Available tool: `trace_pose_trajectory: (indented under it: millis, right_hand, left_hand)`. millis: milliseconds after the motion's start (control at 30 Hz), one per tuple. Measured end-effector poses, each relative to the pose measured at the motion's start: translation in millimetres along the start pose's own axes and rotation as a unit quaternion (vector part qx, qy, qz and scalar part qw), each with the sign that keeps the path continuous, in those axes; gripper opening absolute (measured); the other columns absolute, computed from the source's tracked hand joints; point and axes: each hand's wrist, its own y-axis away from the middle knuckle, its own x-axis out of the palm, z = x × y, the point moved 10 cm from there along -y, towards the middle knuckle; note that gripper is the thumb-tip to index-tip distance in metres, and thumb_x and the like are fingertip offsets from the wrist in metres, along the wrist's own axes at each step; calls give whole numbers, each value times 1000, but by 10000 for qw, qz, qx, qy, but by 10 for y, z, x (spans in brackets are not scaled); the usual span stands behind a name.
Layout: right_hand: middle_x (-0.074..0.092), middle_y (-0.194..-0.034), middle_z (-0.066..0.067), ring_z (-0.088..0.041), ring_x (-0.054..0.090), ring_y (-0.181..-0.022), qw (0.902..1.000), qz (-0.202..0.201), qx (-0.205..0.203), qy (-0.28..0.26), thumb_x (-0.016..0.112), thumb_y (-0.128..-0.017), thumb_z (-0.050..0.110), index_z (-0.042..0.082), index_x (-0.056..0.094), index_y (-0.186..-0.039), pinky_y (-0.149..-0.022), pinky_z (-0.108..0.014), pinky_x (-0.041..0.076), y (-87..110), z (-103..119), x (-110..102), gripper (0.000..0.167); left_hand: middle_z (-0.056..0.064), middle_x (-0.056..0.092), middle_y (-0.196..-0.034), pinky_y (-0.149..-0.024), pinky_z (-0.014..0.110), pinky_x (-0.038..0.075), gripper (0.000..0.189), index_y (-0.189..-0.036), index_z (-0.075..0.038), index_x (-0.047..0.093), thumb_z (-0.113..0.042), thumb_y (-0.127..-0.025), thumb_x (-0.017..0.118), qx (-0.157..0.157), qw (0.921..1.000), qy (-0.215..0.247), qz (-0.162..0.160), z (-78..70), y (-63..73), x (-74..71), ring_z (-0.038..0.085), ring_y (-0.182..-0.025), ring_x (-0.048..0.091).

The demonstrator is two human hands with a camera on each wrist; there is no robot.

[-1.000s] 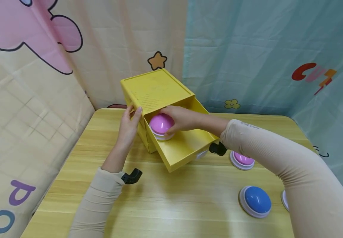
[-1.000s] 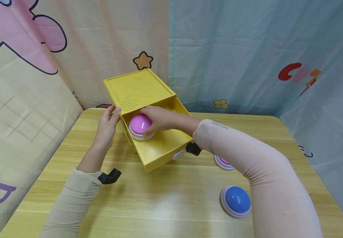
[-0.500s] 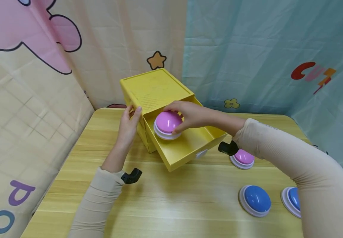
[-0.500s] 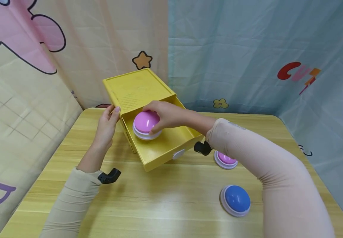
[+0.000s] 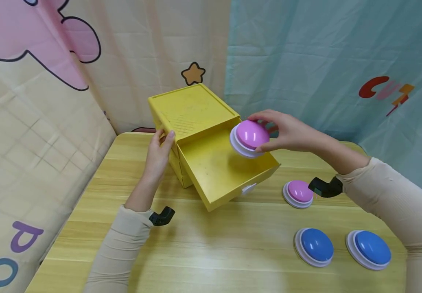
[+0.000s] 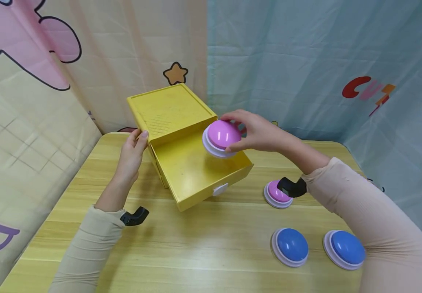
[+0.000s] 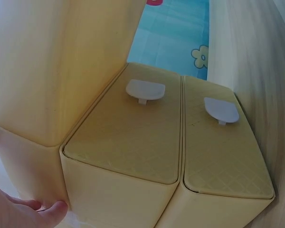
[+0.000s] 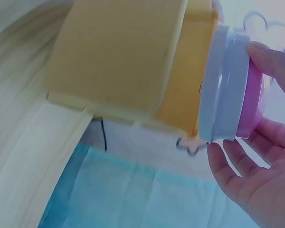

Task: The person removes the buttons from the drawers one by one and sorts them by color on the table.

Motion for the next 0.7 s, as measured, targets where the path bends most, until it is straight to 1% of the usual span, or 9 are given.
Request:
trace_pose_trajectory:
  millis: [100,167,233,267,333,500,600,667,700]
  right_hand:
    - [45,-122,-8,-22,43,-105,9991,-237,340,-12,76,-73,12,4,46,-128,-86,-43,42,191,-176,-139,63]
    - [45,-123,-7,-21,42,-105,9972,-426,613,49,76,-73,12,5,44,-129,-86,-41,42,330,-300,-226,65]
    - [44,-123,-5,-19,41,-104,9940,-618,896,137,76,-73,13,7,44,-130,-85,-33,43,478,-420,-306,66]
    - [44,-123,-6,-19,41,-104,9924,-700,997,146,76,-73,12,6,43,-131,-85,-32,44,552,-471,-340,67]
    - [44,-121,-5,-17,40,-102,9888,-856,1206,192,75,-73,11,6,43,-131,-82,-22,43,697,-593,-393,66]
    - [43,-120,-7,-12,39,-99,9798,-1093,1665,181,74,-75,11,5,41,-131,-74,-6,36,1063,-904,-447,65]
    - [41,-120,-7,-11,38,-98,9752,-1165,1879,140,73,-76,12,4,40,-131,-73,-5,35,1274,-1096,-432,65]
    - [40,-118,-7,-11,38,-97,9730,-1229,1951,75,73,-76,12,3,40,-130,-72,-6,37,1401,-1215,-413,64]
    - [40,-117,-7,-12,38,-96,9719,-1280,1975,57,73,-76,12,3,40,-130,-71,-6,37,1466,-1272,-403,63]
  left_hand:
    - [15,23,-138,-102,41,23,79,-142,-3,14,-48,-88,49,-2,10000,15,6,-6,3,1,25,-124,28]
    - [16,23,-138,-102,41,23,80,-143,-3,14,-48,-88,49,-2,10000,29,10,-7,2,2,25,-124,28]
    - [15,25,-137,-101,41,24,80,-142,-3,14,-49,-87,49,-14,10000,40,8,-1,-2,1,25,-123,29]
    - [15,25,-137,-101,41,24,80,-143,-3,14,-49,-87,49,-25,10000,36,11,3,-4,2,25,-123,29]
    - [15,25,-137,-101,41,24,79,-143,-4,15,-49,-87,49,-36,10000,30,24,10,-8,2,25,-123,29]
    - [15,25,-137,-102,40,23,76,-143,-5,15,-46,-89,49,-87,9999,66,59,14,-10,8,24,-123,29]
    - [16,24,-137,-102,41,22,72,-143,-4,14,-40,-91,48,-122,9998,115,82,-30,14,18,25,-123,28]
    - [17,23,-138,-102,41,21,70,-143,-2,13,-37,-93,47,-144,9998,110,87,-99,58,32,26,-124,27]
    - [17,23,-138,-102,41,21,70,-143,-2,13,-38,-92,46,-149,9998,107,73,-99,60,28,26,-124,27]
